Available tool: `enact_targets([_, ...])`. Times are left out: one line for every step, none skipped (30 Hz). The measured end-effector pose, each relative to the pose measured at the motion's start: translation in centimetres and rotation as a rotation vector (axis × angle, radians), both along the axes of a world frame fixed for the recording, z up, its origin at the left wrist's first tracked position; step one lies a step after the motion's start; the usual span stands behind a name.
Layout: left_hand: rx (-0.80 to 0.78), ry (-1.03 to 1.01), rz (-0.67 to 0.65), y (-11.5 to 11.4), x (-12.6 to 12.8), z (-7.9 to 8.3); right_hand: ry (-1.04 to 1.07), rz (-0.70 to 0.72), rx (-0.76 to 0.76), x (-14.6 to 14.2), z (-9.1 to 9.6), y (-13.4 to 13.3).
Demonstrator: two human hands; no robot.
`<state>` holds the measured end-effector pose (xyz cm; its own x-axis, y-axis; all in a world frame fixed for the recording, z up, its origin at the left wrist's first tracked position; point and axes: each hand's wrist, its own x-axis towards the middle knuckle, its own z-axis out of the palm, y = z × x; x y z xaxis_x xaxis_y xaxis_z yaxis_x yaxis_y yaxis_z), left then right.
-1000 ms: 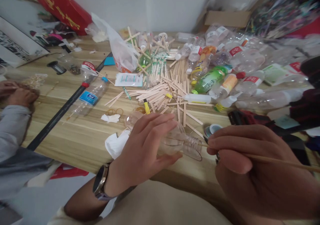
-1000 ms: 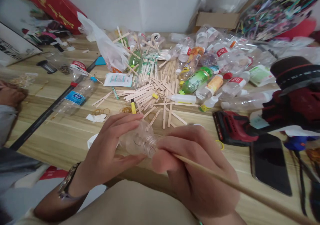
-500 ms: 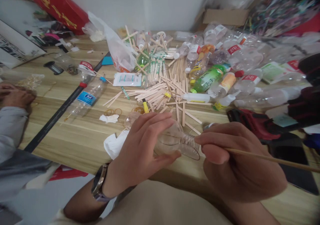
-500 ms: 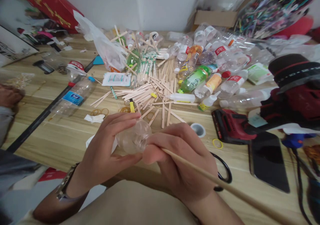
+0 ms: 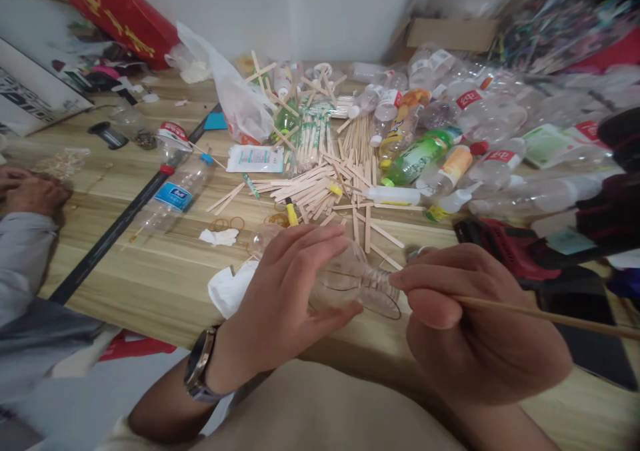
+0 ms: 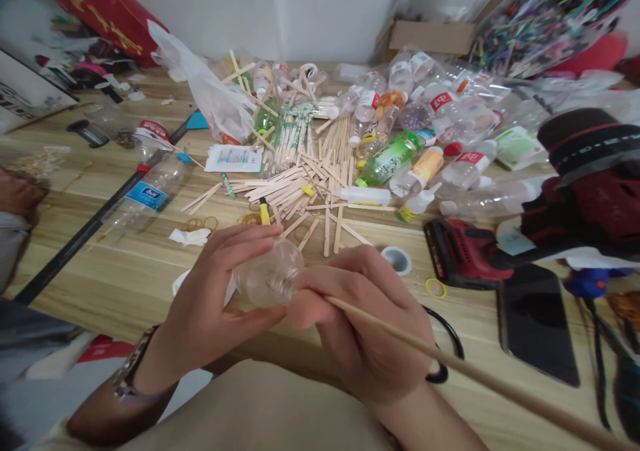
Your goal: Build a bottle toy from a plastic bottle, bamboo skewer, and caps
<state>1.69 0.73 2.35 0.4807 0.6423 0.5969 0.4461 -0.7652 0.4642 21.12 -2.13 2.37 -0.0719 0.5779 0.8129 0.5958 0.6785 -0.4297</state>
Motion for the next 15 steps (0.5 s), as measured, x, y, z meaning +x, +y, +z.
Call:
enact_targets([-0.001,0.001,0.0,0.0,0.0,0.0,0.013,-0.014,0.023,-0.2,0.0,0.1])
enact_targets([-0.002,0.002,0.001,0.0,0.0,0.1,0.022,-0.03,0.039,-0.3,0.0,0.2])
enact_targets([-0.003,0.004,0.001,0.0,0.0,0.1,0.02,-0.038,0.048,-0.4,0.1,0.3])
enact_targets([-0.003,0.005,0.002,-0.1,0.0,0.1,0.01,-0.039,0.048,-0.4,0.1,0.3])
enact_targets([-0.004,0.007,0.001,-0.1,0.0,0.1,-0.003,-0.038,0.046,-0.4,0.1,0.3])
enact_targets([-0.005,0.005,0.001,-0.1,0.0,0.1,-0.016,-0.037,0.043,-0.4,0.2,0.3])
enact_targets([-0.004,0.001,-0.001,-0.1,0.0,0.1,-0.03,-0.032,0.037,-0.3,0.3,0.3])
enact_targets([-0.003,-0.004,-0.003,-0.1,0.0,0.1,-0.043,-0.028,0.03,-0.3,0.4,0.2])
enact_targets([-0.005,-0.008,-0.003,-0.1,0.0,0.1,-0.053,-0.025,0.027,-0.2,0.6,0.2])
enact_targets([-0.009,-0.012,-0.003,-0.1,0.0,0.1,-0.067,-0.025,0.017,-0.2,0.8,0.1])
enact_targets([-0.015,-0.015,-0.002,-0.1,0.0,0.1,-0.088,-0.024,0.013,-0.1,1.1,0.1])
enact_targets([-0.021,-0.015,-0.002,-0.1,0.0,0.1,-0.112,-0.021,0.013,-0.1,1.3,0.0])
enact_targets([-0.03,-0.013,0.001,-0.1,0.0,0.1,-0.138,-0.025,0.011,-0.1,1.6,-0.1])
enact_targets([-0.037,-0.011,0.004,-0.1,0.0,0.1,-0.167,-0.028,0.013,-0.1,1.8,-0.1])
enact_targets([-0.042,-0.008,0.004,-0.1,0.0,0.2,-0.201,-0.03,0.009,-0.1,2.0,-0.1])
